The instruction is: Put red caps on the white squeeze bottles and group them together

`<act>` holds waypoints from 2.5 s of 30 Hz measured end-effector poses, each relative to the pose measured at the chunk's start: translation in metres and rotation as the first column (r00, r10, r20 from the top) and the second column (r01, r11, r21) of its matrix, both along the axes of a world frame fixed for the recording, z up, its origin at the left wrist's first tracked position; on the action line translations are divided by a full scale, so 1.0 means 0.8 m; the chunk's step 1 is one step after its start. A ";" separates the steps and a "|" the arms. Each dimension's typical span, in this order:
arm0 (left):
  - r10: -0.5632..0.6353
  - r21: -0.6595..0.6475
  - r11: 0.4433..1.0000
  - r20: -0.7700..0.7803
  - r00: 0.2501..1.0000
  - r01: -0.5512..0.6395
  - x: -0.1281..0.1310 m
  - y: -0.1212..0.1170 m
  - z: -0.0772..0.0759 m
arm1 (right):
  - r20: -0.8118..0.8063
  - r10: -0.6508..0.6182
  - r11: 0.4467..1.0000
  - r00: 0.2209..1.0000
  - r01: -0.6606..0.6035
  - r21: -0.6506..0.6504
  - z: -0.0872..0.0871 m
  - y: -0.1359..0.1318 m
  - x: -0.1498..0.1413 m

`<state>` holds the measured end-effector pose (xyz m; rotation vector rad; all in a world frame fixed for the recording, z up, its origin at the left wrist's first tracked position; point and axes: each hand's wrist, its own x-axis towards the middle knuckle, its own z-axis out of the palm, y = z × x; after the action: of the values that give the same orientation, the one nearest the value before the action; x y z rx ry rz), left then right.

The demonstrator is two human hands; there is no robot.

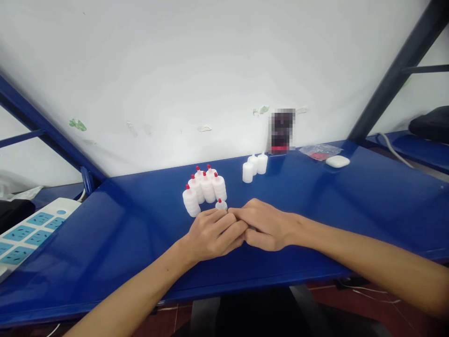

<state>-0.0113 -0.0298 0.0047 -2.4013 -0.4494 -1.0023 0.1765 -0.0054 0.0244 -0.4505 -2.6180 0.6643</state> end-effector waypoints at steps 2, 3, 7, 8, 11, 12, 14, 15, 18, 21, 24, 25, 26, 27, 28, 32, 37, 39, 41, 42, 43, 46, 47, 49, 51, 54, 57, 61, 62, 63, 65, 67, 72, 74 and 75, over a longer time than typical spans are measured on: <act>0.020 -0.047 0.999 0.024 1.000 -0.019 -0.007 0.002 0.000 | -0.027 0.004 1.000 1.000 -0.005 -0.009 0.001 0.006 0.004; 0.053 -0.085 0.995 0.050 0.997 -0.049 -0.012 0.003 0.001 | -0.043 -0.013 1.000 0.999 0.013 -0.009 0.002 0.011 0.008; 0.348 -0.271 0.908 0.065 0.935 -0.319 -0.031 0.009 0.005 | -0.117 -0.210 0.978 0.971 0.210 -0.015 -0.002 0.038 0.026; 0.413 -0.316 0.867 0.024 0.911 -0.385 -0.033 0.010 0.006 | -0.140 -0.252 0.968 0.958 0.249 -0.038 -0.004 0.046 0.030; 0.504 -0.431 0.750 -0.119 0.855 -0.502 -0.033 0.011 0.008 | -0.169 -0.310 0.949 0.936 0.292 -0.121 -0.011 0.066 0.037; 0.517 -0.459 0.715 -0.160 0.841 -0.527 -0.032 0.010 0.008 | -0.166 -0.313 0.946 0.935 0.291 -0.141 -0.014 0.071 0.039; 0.538 -0.494 0.655 -0.225 0.812 -0.571 -0.028 0.009 0.009 | -0.154 -0.304 0.947 0.940 0.279 -0.162 -0.020 0.078 0.039; 0.548 -0.503 0.630 -0.251 0.798 -0.592 -0.027 0.009 0.010 | -0.148 -0.296 0.948 0.944 0.270 -0.169 -0.022 0.080 0.039; 0.560 -0.507 0.592 -0.299 0.772 -0.626 -0.026 0.010 0.011 | -0.146 -0.274 0.952 0.951 0.246 -0.184 -0.027 0.081 0.038; 0.541 -0.473 0.605 -0.346 0.766 -0.641 -0.027 0.013 0.008 | -0.140 -0.262 0.944 0.955 0.223 -0.245 -0.027 0.077 0.036; 0.516 -0.431 0.632 -0.387 0.765 -0.644 -0.029 0.016 0.001 | -0.120 -0.245 0.924 0.962 0.194 -0.329 -0.028 0.074 0.034; 0.512 -0.423 0.647 -0.377 0.772 -0.635 -0.028 0.016 0.000 | -0.116 -0.238 0.920 0.964 0.186 -0.344 -0.029 0.074 0.034; 0.510 -0.417 0.669 -0.346 0.788 -0.616 -0.028 0.015 -0.001 | -0.112 -0.233 0.918 0.966 0.180 -0.354 -0.030 0.075 0.033; 0.504 -0.410 0.701 -0.294 0.812 -0.583 -0.027 0.013 -0.001 | -0.109 -0.230 0.916 0.967 0.177 -0.360 -0.031 0.076 0.033; 0.486 -0.400 0.745 -0.222 0.846 -0.533 -0.027 0.011 0.000 | -0.108 -0.230 0.915 0.967 0.177 -0.362 -0.033 0.077 0.032; 0.249 -0.209 0.952 0.115 0.961 -0.222 -0.035 0.004 0.018 | -0.071 -0.246 0.912 0.967 0.206 -0.355 -0.033 0.080 0.034; 0.346 -0.056 0.938 0.170 0.923 -0.341 -0.083 0.014 0.043 | 0.059 -0.283 0.952 0.957 0.288 -0.108 -0.024 0.077 0.041; 0.439 -0.146 0.896 0.164 0.883 -0.419 -0.107 0.022 0.049 | 0.067 -0.282 0.959 0.957 0.284 -0.023 -0.022 0.076 0.044; 0.506 -0.345 0.818 0.054 0.861 -0.460 -0.127 0.029 0.053 | 0.077 -0.268 0.963 0.960 0.269 -0.008 -0.021 0.076 0.044; 0.522 -0.463 0.746 -0.041 0.852 -0.479 -0.135 0.031 0.054 | 0.087 -0.256 0.966 0.963 0.258 -0.012 -0.020 0.075 0.044; 0.519 -0.570 0.655 -0.139 0.843 -0.497 -0.141 0.033 0.056 | 0.100 -0.243 0.969 0.965 0.246 -0.014 -0.020 0.074 0.042; 0.434 -0.796 0.371 -0.307 0.847 -0.479 -0.151 0.036 0.058 | 0.153 -0.196 0.980 0.969 0.200 -0.012 -0.017 0.066 0.035; 0.406 -0.835 0.307 -0.320 0.856 -0.457 -0.151 0.036 0.057 | 0.171 -0.178 0.983 0.969 0.183 -0.012 -0.015 0.063 0.032; 0.364 -0.869 0.254 -0.321 0.874 -0.425 -0.150 0.036 0.054 | 0.201 -0.147 0.989 0.969 0.151 -0.005 -0.011 0.056 0.025; 0.337 -0.863 0.284 -0.318 0.886 -0.418 -0.144 0.036 0.048 | 0.224 -0.118 0.993 0.967 0.120 0.006 -0.008 0.050 0.017; 0.313 -0.840 0.342 -0.322 0.894 -0.422 -0.135 0.036 0.040 | 0.236 -0.098 0.995 0.967 0.095 0.021 -0.005 0.046 0.007; 0.301 -0.836 0.350 -0.328 0.896 -0.423 -0.128 0.036 0.037 | 0.249 -0.092 0.996 0.964 0.092 0.013 -0.005 0.047 -0.001; 0.289 -0.842 0.354 -0.315 0.904 -0.406 -0.125 0.035 0.037 | 0.234 -0.093 0.995 0.968 0.096 -0.002 -0.008 0.051 -0.002; 0.292 -0.842 0.357 -0.311 0.904 -0.405 -0.125 0.035 0.037 | 0.228 -0.105 0.994 0.968 0.109 -0.008 -0.008 0.052 -0.002; 0.296 -0.841 0.359 -0.309 0.904 -0.405 -0.125 0.035 0.036 | 0.227 -0.119 0.992 0.967 0.125 -0.012 -0.009 0.053 -0.001; 0.305 -0.837 0.363 -0.307 0.901 -0.408 -0.126 0.036 0.034 | 0.235 -0.143 0.989 0.961 0.150 -0.011 -0.009 0.054 -0.002; 0.319 -0.839 0.356 -0.306 0.897 -0.412 -0.126 0.037 0.032 | 0.253 -0.146 0.989 0.956 0.151 0.001 -0.008 0.055 -0.004; 0.329 -0.833 0.339 -0.331 0.884 -0.438 -0.128 0.036 0.032 | 0.275 -0.127 0.992 0.953 0.126 0.019 -0.005 0.058 -0.011; 0.323 -0.819 0.366 -0.334 0.885 -0.442 -0.128 0.035 0.033 | 0.260 -0.114 0.993 0.959 0.119 -0.005 -0.006 0.059 -0.010; 0.326 -0.818 0.368 -0.331 0.886 -0.441 -0.128 0.034 0.034 | 0.246 -0.113 0.992 0.963 0.123 -0.027 -0.007 0.060 -0.008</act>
<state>-0.1135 -0.0026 0.0321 -2.9156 -1.7948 -0.3898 0.1702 0.0423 0.0186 -0.7380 -2.7815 0.6618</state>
